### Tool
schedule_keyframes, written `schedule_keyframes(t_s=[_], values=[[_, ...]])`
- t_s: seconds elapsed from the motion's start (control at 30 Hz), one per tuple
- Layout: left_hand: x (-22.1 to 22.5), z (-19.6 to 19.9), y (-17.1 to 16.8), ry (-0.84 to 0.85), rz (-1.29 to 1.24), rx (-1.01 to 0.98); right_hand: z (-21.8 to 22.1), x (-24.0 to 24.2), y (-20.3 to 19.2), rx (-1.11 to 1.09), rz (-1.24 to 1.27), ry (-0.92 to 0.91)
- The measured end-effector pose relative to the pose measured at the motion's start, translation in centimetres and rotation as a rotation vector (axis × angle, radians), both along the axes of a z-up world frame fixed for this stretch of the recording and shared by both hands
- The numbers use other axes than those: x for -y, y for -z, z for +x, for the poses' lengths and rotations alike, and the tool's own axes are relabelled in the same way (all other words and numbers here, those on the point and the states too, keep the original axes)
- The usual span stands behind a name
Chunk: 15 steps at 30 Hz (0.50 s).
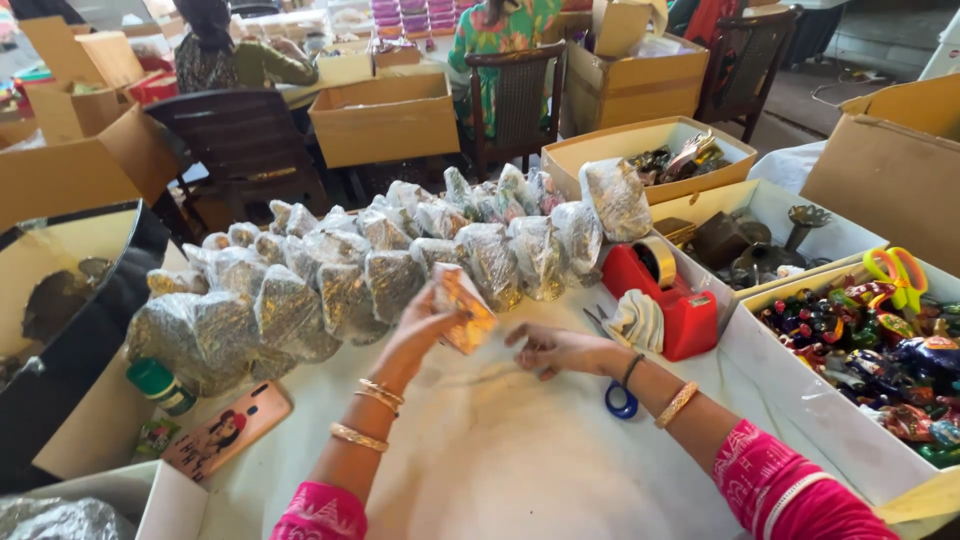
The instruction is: The person cuts a sheet of bubble wrap using scissors and then wraps a small, colorful decorative figurine in it. They fold the bubble wrap around the item and secure it on a table covered with other wrapped packages.
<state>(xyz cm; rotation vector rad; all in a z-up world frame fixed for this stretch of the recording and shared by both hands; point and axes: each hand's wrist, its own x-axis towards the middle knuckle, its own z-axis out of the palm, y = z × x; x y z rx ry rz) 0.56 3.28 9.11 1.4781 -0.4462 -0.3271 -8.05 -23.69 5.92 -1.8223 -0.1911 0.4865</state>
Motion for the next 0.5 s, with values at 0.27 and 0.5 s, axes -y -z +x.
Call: schedule_keyframes(t_s=[0.27,0.5], values=[[1.2,9.8,-5.7,-0.202,-0.154,0.224,-0.6,-0.5,-1.0,0.451,-0.395,-0.312],[7.6,17.0,-8.5,-0.648,0.423,0.599,-2.5,-1.1,-1.4,0.466,-0.457,-0.229]])
